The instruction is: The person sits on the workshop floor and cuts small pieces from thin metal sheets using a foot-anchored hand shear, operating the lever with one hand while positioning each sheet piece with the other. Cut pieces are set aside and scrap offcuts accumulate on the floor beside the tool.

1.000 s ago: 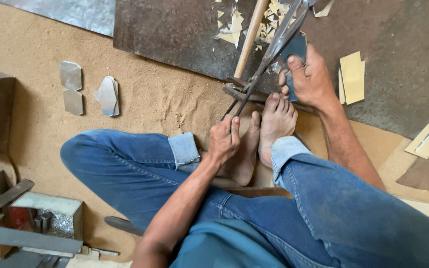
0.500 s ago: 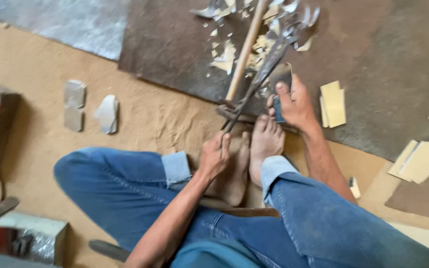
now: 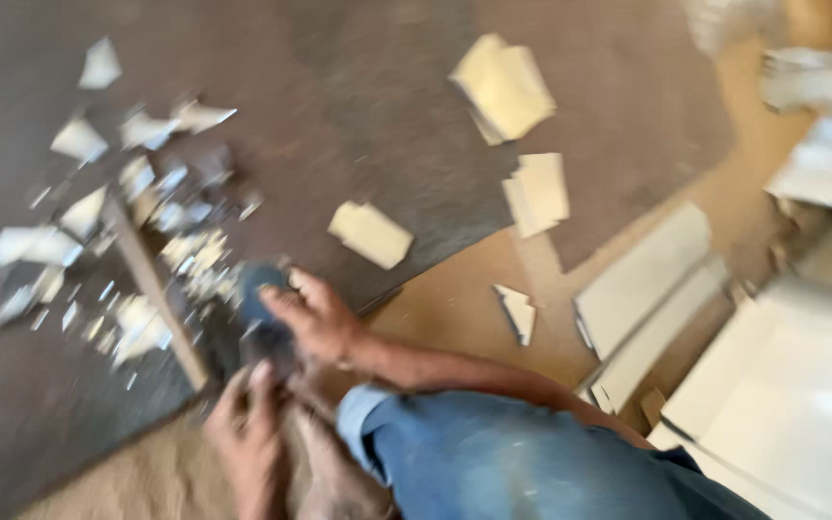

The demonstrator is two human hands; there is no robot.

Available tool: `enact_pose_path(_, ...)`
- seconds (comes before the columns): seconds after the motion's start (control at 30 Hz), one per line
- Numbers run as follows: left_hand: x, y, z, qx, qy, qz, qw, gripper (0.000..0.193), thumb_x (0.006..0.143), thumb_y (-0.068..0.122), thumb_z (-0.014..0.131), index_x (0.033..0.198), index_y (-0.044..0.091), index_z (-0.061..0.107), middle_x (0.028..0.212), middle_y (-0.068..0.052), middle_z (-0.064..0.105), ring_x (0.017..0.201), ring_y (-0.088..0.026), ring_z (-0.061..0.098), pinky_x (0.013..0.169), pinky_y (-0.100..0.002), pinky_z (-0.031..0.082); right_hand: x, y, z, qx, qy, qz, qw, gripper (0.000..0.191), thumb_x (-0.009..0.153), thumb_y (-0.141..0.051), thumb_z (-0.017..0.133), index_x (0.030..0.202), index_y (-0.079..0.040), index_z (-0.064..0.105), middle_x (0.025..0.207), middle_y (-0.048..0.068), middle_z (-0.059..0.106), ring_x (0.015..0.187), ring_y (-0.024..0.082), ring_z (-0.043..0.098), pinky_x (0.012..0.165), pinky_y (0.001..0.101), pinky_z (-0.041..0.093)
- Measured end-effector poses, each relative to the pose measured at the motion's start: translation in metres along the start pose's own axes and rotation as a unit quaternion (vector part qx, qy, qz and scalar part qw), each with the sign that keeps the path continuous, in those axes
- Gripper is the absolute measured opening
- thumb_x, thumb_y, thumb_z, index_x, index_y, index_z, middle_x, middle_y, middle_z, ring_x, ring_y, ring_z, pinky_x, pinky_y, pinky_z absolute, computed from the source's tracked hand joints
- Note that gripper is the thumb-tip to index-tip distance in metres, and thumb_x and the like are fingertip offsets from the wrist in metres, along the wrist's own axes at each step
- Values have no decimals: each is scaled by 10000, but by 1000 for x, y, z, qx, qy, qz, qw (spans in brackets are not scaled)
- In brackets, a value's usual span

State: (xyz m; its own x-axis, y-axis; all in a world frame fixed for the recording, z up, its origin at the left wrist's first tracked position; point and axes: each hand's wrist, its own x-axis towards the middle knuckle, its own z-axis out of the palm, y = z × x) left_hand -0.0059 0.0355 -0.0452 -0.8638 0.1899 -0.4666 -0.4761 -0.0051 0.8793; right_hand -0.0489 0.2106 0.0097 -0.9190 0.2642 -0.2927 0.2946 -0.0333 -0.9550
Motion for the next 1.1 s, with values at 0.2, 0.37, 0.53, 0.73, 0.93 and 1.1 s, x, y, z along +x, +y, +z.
enact_pose_path(0.2,67,-59,-93,256,-213,-86,939,165,1030,85,721,960,-56,768,746,-240,657,659,-314,659,622,-447,563,-16,-14,-34,-469,-127,-463,741,855,782,-674,675,1427,-168,431,1302,172,583,1258,330,566,1084,577,448)
enact_pose_path(0.37,88,-102,-129,367,-220,407,807,248,884,305,694,1029,112,752,962,-124,749,916,-214,723,806,-339,569,-28,30,-9,-518,-345,-352,699,885,884,-725,598,1559,-184,413,1001,91,607,743,203,633,586,374,557)
enact_pose_path(0.53,88,-101,-132,406,-205,299,839,286,896,284,704,1105,90,719,1022,-141,734,960,-227,712,840,-350,562,-36,59,-2,-480,-280,-418,719,869,907,-712,557,1571,-171,409,941,89,595,650,226,605,557,395,550)
enact_pose_path(0.73,89,-103,-106,409,-164,240,865,349,909,260,717,1196,65,680,1095,-163,716,1012,-242,700,880,-363,555,-37,65,0,-467,-310,-361,745,836,827,-746,591,1463,-212,498,831,68,590,579,211,594,516,415,539)
enact_pose_path(0.93,74,-51,-102,363,-75,205,906,424,922,235,729,1287,39,640,1167,-184,698,1065,-257,687,921,-376,547,-29,37,4,-513,-336,-287,736,716,980,-613,537,1547,-181,471,824,67,605,560,181,609,449,356,496)
enact_pose_path(1.1,-8,-63,-74,217,86,114,966,491,933,215,739,1363,17,607,1228,-202,683,1108,-270,677,955,-387,541,2,31,-25,-484,9,-308,819,538,977,-571,682,1322,-163,616,1111,93,717,891,247,691,718,386,584)
